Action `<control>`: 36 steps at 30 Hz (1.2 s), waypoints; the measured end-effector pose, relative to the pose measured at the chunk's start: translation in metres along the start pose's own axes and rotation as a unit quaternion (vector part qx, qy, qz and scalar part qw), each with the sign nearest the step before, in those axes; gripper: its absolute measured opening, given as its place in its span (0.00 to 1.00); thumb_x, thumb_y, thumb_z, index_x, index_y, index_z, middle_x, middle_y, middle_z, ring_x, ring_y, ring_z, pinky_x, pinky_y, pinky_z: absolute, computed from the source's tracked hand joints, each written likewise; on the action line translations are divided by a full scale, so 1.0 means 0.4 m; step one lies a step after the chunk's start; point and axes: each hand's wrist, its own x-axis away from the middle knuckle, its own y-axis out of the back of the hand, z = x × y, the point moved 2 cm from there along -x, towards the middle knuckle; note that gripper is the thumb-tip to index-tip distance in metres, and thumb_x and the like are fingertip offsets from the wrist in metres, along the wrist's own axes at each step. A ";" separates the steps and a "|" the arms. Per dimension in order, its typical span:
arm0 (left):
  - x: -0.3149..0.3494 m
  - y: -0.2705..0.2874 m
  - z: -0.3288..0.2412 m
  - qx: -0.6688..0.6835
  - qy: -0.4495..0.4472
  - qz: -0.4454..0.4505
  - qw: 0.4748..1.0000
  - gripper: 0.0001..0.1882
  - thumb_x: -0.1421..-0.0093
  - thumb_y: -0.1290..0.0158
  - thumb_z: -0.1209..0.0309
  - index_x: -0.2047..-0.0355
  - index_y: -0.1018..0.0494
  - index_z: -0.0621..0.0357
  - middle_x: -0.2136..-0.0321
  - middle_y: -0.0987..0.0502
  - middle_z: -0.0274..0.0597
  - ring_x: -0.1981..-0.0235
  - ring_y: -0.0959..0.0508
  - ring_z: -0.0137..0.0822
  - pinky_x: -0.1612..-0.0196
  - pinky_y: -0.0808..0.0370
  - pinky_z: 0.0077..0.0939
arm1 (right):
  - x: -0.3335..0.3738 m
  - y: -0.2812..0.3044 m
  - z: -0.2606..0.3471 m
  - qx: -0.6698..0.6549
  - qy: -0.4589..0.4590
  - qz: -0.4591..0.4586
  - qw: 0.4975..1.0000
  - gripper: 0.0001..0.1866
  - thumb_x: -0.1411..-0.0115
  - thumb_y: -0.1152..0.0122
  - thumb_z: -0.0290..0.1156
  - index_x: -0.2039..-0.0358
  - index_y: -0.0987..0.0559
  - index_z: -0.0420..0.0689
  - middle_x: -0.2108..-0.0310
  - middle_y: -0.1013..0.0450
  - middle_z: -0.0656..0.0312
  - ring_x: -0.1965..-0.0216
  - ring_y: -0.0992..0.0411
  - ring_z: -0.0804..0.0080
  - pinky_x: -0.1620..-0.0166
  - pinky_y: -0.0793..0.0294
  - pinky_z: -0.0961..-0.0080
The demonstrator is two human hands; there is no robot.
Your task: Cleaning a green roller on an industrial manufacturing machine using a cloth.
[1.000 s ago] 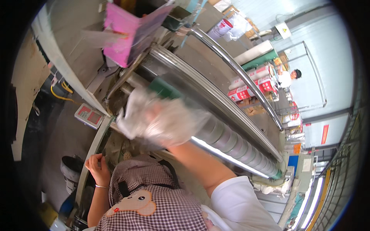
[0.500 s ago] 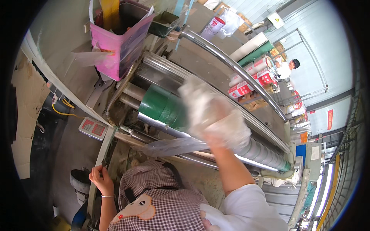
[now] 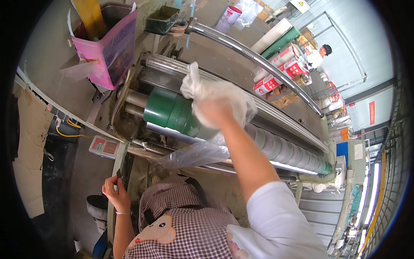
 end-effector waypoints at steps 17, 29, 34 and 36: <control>0.056 0.017 0.019 -0.039 0.033 -0.026 0.998 0.04 0.42 0.45 0.76 0.66 0.28 0.59 0.70 0.25 0.40 0.67 0.28 0.42 0.50 0.38 0.36 | 0.106 0.252 0.255 -0.084 -0.243 0.131 0.957 0.24 0.38 0.47 0.56 0.56 0.15 0.52 0.54 0.20 0.54 0.51 0.22 0.57 0.49 0.25 0.63; 0.113 0.042 0.062 -0.038 0.061 -0.011 0.997 0.02 0.42 0.46 0.76 0.68 0.27 0.59 0.72 0.27 0.40 0.69 0.29 0.42 0.51 0.39 0.37 | 0.057 0.041 0.123 -0.126 -0.217 0.080 0.965 0.24 0.45 0.40 0.55 0.59 0.16 0.49 0.54 0.21 0.52 0.57 0.22 0.59 0.52 0.24 0.63; 0.075 0.024 0.077 -0.042 0.049 -0.002 0.998 0.02 0.41 0.46 0.76 0.67 0.27 0.59 0.72 0.27 0.40 0.69 0.28 0.41 0.51 0.39 0.36 | 0.163 0.131 0.277 -0.096 -0.181 0.048 0.978 0.21 0.44 0.42 0.55 0.59 0.15 0.55 0.57 0.20 0.56 0.56 0.21 0.61 0.53 0.24 0.66; 0.040 0.030 0.060 -0.035 0.043 -0.004 0.998 0.03 0.40 0.46 0.76 0.66 0.28 0.59 0.72 0.27 0.40 0.69 0.28 0.40 0.50 0.39 0.35 | 0.118 0.118 0.257 -0.098 -0.180 0.048 0.978 0.20 0.44 0.43 0.55 0.59 0.15 0.57 0.58 0.19 0.58 0.56 0.21 0.62 0.54 0.24 0.67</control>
